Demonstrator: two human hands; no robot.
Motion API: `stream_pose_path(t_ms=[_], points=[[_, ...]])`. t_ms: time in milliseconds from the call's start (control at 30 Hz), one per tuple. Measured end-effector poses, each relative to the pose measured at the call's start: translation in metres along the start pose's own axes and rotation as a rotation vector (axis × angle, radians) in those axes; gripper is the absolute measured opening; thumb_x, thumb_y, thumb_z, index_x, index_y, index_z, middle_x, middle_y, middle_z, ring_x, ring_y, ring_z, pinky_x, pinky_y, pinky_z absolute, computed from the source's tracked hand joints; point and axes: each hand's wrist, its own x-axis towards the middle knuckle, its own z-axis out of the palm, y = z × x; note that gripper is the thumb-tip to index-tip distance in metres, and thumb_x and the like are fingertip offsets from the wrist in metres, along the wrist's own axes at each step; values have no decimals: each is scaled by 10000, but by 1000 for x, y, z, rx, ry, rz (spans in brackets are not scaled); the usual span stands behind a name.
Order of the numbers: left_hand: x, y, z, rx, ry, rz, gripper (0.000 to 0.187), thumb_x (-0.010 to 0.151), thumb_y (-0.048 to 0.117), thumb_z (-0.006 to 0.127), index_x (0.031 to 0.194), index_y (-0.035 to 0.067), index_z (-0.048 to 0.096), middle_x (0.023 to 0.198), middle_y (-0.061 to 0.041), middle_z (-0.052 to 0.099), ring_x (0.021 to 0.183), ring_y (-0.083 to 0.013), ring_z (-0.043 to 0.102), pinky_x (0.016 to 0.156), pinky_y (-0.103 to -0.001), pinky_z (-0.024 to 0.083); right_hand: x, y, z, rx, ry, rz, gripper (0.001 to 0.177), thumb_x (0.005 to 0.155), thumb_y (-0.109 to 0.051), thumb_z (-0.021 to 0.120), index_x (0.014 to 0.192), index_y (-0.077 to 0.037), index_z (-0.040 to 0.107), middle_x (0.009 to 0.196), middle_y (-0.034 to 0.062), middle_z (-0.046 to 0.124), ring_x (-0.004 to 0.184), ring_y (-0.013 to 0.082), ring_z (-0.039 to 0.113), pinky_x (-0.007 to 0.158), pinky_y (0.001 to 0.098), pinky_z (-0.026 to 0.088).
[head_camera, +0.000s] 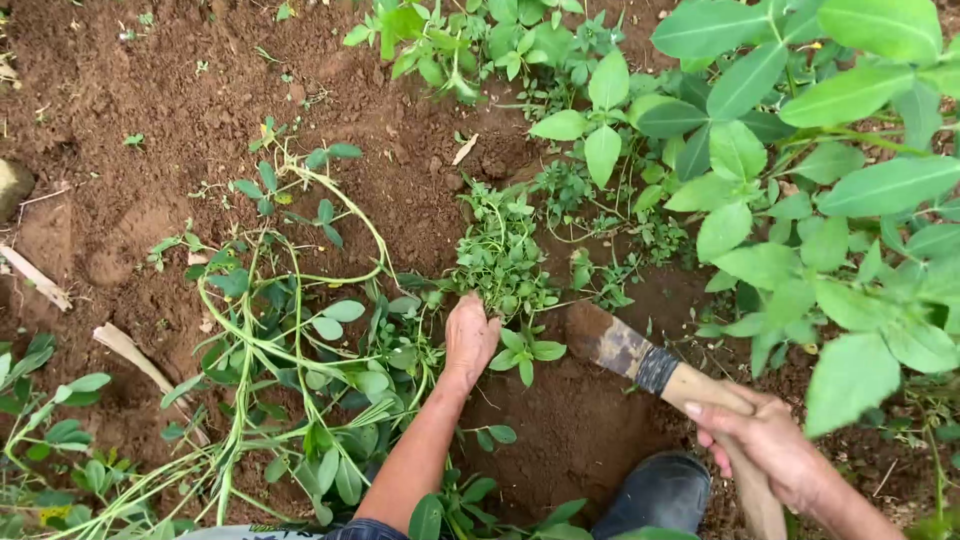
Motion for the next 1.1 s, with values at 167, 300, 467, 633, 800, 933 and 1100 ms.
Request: stream_pose_path(t_ms=[167, 300, 467, 633, 800, 933, 1100], points=[[-10, -1, 0, -112, 50, 156, 615, 690, -9, 758, 1273, -50, 568, 1230, -275, 600, 1115, -404, 623, 1000, -453, 527, 9, 33, -5, 72, -31, 39, 405, 824, -223, 805, 1110, 30, 672, 656, 116, 630, 457, 201, 542, 386, 349, 448], [-6, 75, -46, -116, -124, 127, 948, 594, 43, 908, 1440, 24, 480, 1379, -273, 477, 1190, -416, 535, 989, -468, 491, 38, 24, 33, 168, -98, 74, 373, 840, -228, 764, 1132, -28, 651, 676, 72, 619, 467, 157, 519, 401, 322, 441], [7, 86, 0, 92, -184, 152, 558, 680, 64, 853, 1188, 31, 624, 1345, -214, 537, 1130, -361, 592, 948, -441, 543, 42, 4, 56, 194, -96, 66, 352, 843, -255, 762, 1147, -94, 685, 650, 66, 609, 453, 156, 513, 392, 320, 432], [18, 42, 69, 23, 73, 392, 406, 684, 11, 754, 1083, 43, 689, 1160, -205, 684, 1037, -330, 672, 932, -448, 572, 59, 2, 43, 145, -104, 0, 384, 843, -229, 771, 1145, -13, 674, 638, 67, 614, 462, 146, 524, 390, 313, 437], [8, 21, 56, -288, -160, -201, 292, 936, 99, 522, 1132, 79, 737, 996, -161, 749, 866, -270, 740, 812, -421, 639, 51, 14, 52, -171, -25, -384, 484, 751, -242, 830, 1207, -101, 748, 677, 67, 683, 454, 154, 541, 386, 311, 428], [3, 85, -41, -471, -360, -368, 344, 1006, 392, 604, 1100, 79, 710, 1043, -97, 730, 914, -243, 707, 813, -460, 597, 46, 39, 44, -502, 144, -1094, 511, 775, -317, 852, 1212, -83, 727, 853, 22, 753, 677, 45, 696, 579, 229, 546], [21, 58, -45, -363, -515, -148, 342, 887, 272, 694, 1187, 118, 750, 1072, -51, 770, 976, -170, 689, 958, -360, 515, 34, 34, -5, -22, 98, -188, 405, 809, -228, 805, 1140, -13, 714, 689, 116, 641, 499, 195, 533, 427, 337, 426]])
